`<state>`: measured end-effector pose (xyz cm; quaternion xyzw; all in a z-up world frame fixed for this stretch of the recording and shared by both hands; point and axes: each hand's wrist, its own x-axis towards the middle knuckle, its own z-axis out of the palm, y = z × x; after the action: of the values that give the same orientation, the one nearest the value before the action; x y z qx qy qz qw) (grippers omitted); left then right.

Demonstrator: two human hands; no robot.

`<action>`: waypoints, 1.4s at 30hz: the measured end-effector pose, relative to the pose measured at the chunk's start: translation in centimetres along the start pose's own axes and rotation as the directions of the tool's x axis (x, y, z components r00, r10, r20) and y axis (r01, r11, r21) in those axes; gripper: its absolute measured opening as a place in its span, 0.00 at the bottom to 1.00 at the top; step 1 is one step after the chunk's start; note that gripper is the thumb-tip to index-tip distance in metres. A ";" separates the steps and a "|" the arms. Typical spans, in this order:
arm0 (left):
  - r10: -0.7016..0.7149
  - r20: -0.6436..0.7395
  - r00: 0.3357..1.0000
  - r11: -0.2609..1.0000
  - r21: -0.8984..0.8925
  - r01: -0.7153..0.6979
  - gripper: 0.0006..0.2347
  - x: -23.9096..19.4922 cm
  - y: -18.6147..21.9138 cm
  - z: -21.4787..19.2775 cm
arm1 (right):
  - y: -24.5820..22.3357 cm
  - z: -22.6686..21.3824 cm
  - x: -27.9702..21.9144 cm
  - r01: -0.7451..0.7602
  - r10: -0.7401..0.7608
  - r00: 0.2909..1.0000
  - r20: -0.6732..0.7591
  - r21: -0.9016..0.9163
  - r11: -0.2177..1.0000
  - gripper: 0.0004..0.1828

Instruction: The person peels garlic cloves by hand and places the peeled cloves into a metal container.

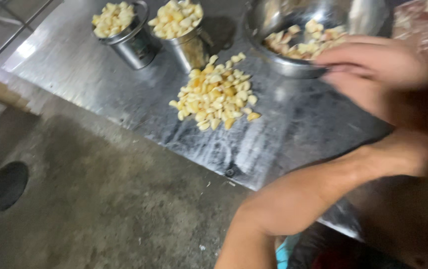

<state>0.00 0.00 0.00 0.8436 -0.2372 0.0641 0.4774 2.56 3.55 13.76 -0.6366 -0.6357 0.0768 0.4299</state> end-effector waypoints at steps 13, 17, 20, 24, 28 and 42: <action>-0.222 -0.204 0.953 0.787 -0.615 0.052 0.15 -0.3 4.8 -1.8 | 2.7 -6.6 -24.0 -0.319 0.445 0.855 -0.267 0.406 0.856 0.34; -0.313 -0.110 0.943 0.704 -0.693 0.153 0.11 -0.5 4.4 -3.5 | 2.4 -7.1 -23.1 -0.442 0.550 0.795 -0.256 0.376 0.814 0.28; -0.349 -0.139 0.927 0.779 -0.593 0.204 0.11 -0.5 4.8 -4.4 | 3.0 -8.0 -23.8 -0.351 0.539 0.809 -0.234 0.543 0.763 0.27; -0.023 -0.218 0.976 0.969 -0.246 -0.033 0.14 -1.3 6.2 -4.3 | 4.1 -8.5 -25.4 -0.336 0.528 0.834 -0.157 0.615 0.713 0.27; -0.197 -0.178 0.964 0.898 -0.428 0.105 0.14 -0.7 6.8 -3.3 | 3.9 -7.4 -25.8 -0.282 0.562 0.818 -0.127 0.762 0.583 0.29; -0.193 -0.241 0.951 0.929 -0.357 0.098 0.12 -1.1 8.2 -2.5 | 0.1 -6.5 -24.3 -0.391 0.300 0.829 -0.473 -0.106 0.914 0.28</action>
<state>-4.45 -1.04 7.32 0.7468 -0.1131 0.1013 0.6474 2.46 -20.63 6.86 -0.7812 -0.3979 -0.0581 0.4776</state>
